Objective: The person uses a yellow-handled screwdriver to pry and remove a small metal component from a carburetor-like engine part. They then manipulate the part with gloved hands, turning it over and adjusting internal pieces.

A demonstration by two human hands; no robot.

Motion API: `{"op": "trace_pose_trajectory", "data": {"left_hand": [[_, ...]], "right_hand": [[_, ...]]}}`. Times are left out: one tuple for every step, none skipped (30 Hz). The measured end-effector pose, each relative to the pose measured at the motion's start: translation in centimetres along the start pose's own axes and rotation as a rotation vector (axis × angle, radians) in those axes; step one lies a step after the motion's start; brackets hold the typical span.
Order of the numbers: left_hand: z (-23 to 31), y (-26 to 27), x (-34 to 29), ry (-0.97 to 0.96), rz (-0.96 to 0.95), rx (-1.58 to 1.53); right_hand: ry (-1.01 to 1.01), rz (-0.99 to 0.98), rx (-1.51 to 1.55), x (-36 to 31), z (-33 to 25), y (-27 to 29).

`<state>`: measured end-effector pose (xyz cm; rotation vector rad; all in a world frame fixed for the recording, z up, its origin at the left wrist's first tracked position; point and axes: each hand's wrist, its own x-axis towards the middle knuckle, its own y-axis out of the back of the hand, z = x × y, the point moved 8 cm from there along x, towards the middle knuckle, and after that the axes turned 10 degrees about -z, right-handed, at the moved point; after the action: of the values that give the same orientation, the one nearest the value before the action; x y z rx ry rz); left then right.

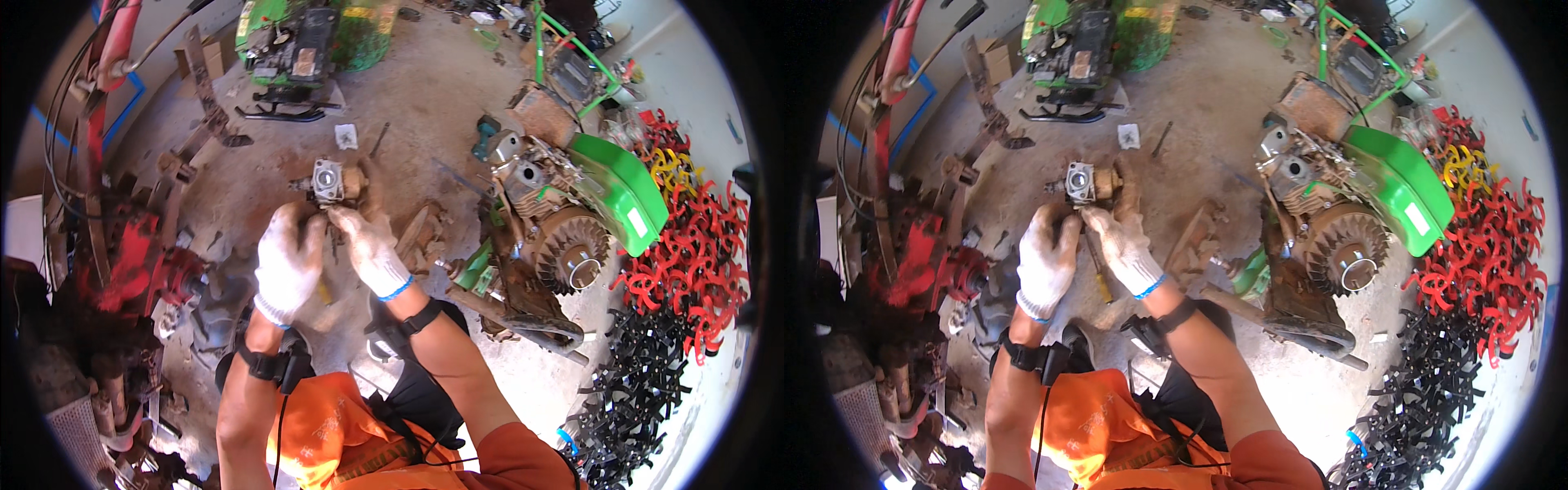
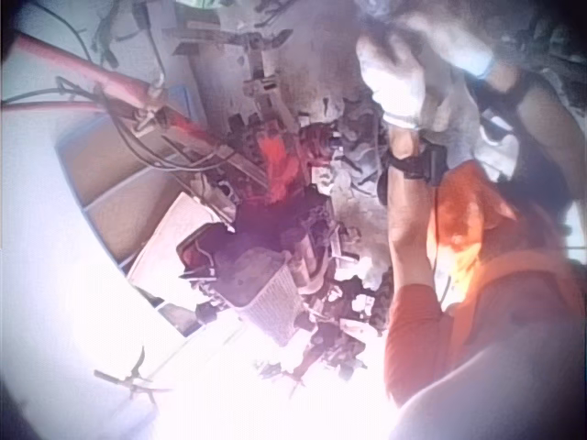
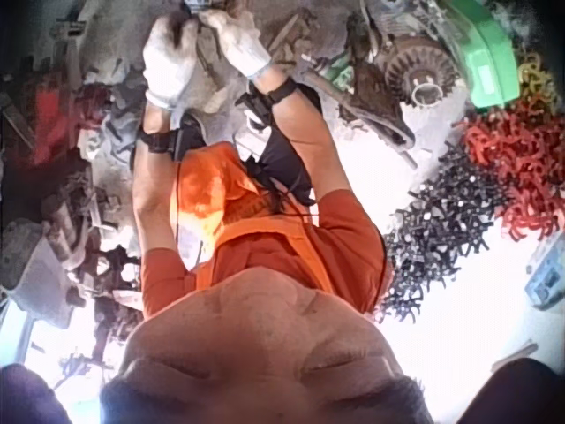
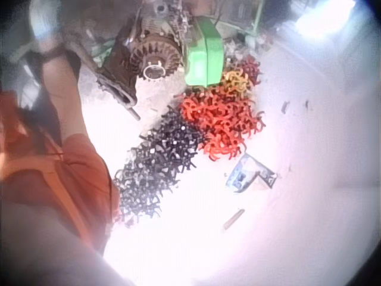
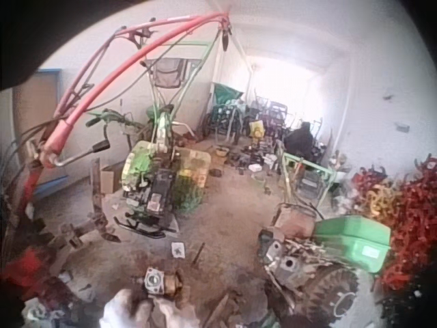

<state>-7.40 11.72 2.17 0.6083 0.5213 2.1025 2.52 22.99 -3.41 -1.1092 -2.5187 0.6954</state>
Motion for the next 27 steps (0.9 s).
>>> {"op": "trace_pose_trajectory", "data": {"left_hand": [[-0.2,-0.1,0.0,0.016,-0.014,-0.062],[-0.4,0.0,-0.1,0.033,-0.032,-0.122],[-0.3,0.1,0.0,0.021,-0.036,-0.136],[-0.4,0.2,0.1,0.038,-0.056,-0.144],[-0.2,0.2,0.1,0.012,-0.055,-0.139],[-0.1,0.3,0.1,0.016,-0.058,-0.13],[-0.2,0.3,0.1,0.033,-0.055,-0.128],[0.2,0.3,0.1,-0.004,-0.046,-0.085],[0.6,0.4,0.0,-0.031,-0.028,-0.049],[0.9,0.4,0.1,-0.051,-0.018,-0.015],[1.1,0.3,0.0,-0.064,0.001,0.01],[1.4,0.1,0.0,-0.087,-0.017,0.061],[1.6,-0.4,0.1,-0.098,-0.051,0.118],[1.5,-0.4,0.1,-0.072,-0.084,0.202],[0.8,-0.1,0.0,0.008,-0.016,0.022],[0.7,0.1,-0.1,0.015,0.0,0.017],[0.5,0.3,-0.2,0.042,0.036,-0.013],[0.3,0.4,-0.2,0.067,0.061,-0.046],[0.0,0.3,-0.1,0.087,0.054,-0.06],[-0.2,0.1,-0.1,0.094,0.045,-0.06],[-0.4,0.1,0.0,0.097,0.049,-0.086],[-0.6,0.0,0.0,0.099,0.051,-0.116],[-1.0,-0.2,0.0,0.128,0.042,-0.163],[-1.4,-0.4,0.1,0.156,0.033,-0.211],[-2.3,-0.8,-0.1,0.255,0.002,-0.263],[-2.3,-0.8,-0.1,0.237,0.009,-0.336],[-2.7,-1.1,-0.2,0.293,-0.005,-0.413]], "right_hand": [[-0.143,0.066,0.04,-0.2,1.3,0.7],[-0.214,0.082,0.081,-0.4,2.0,0.9],[-0.254,0.078,0.063,-0.4,2.3,1.1],[-0.303,0.102,0.02,-0.6,2.7,1.4],[-0.256,0.048,0.053,-0.4,2.5,1.1],[-0.174,0.022,-0.013,-0.3,1.7,1.0],[-0.129,0.029,-0.101,-0.1,1.3,1.1],[-0.092,0.02,-0.155,-0.2,0.9,0.9],[-0.114,-0.016,-0.047,-0.1,1.2,0.5],[-0.099,-0.014,-0.036,-0.2,1.1,0.5],[-0.099,-0.001,-0.03,-0.3,1.0,0.6],[-0.088,-0.013,-0.027,-0.4,1.0,0.4],[-0.095,-0.024,-0.126,-0.4,0.8,0.6],[-0.112,-0.012,-0.126,-0.5,1.0,0.8],[-0.112,-0.013,-0.112,-0.5,1.1,0.9],[-0.112,-0.015,-0.093,-0.5,1.4,0.9],[-0.086,-0.041,-0.18,-0.6,1.1,1.0],[-0.094,-0.036,-0.068,-0.7,1.5,1.0],[-0.266,0.009,-0.043,-1.1,2.9,1.6],[-0.347,0.052,0.012,-1.5,3.6,2.0],[-0.337,0.061,0.063,-1.6,3.6,2.1],[-0.272,0.016,0.086,-1.5,3.1,1.8],[-0.219,-0.026,0.11,-1.4,2.5,1.4],[-0.232,0.003,0.13,-1.4,2.5,1.5],[-0.152,-0.04,0.144,-1.1,1.8,1.1],[-0.115,-0.031,0.147,-1.0,1.4,0.9],[-0.084,-0.045,0.131,-0.7,0.9,0.6]]}}
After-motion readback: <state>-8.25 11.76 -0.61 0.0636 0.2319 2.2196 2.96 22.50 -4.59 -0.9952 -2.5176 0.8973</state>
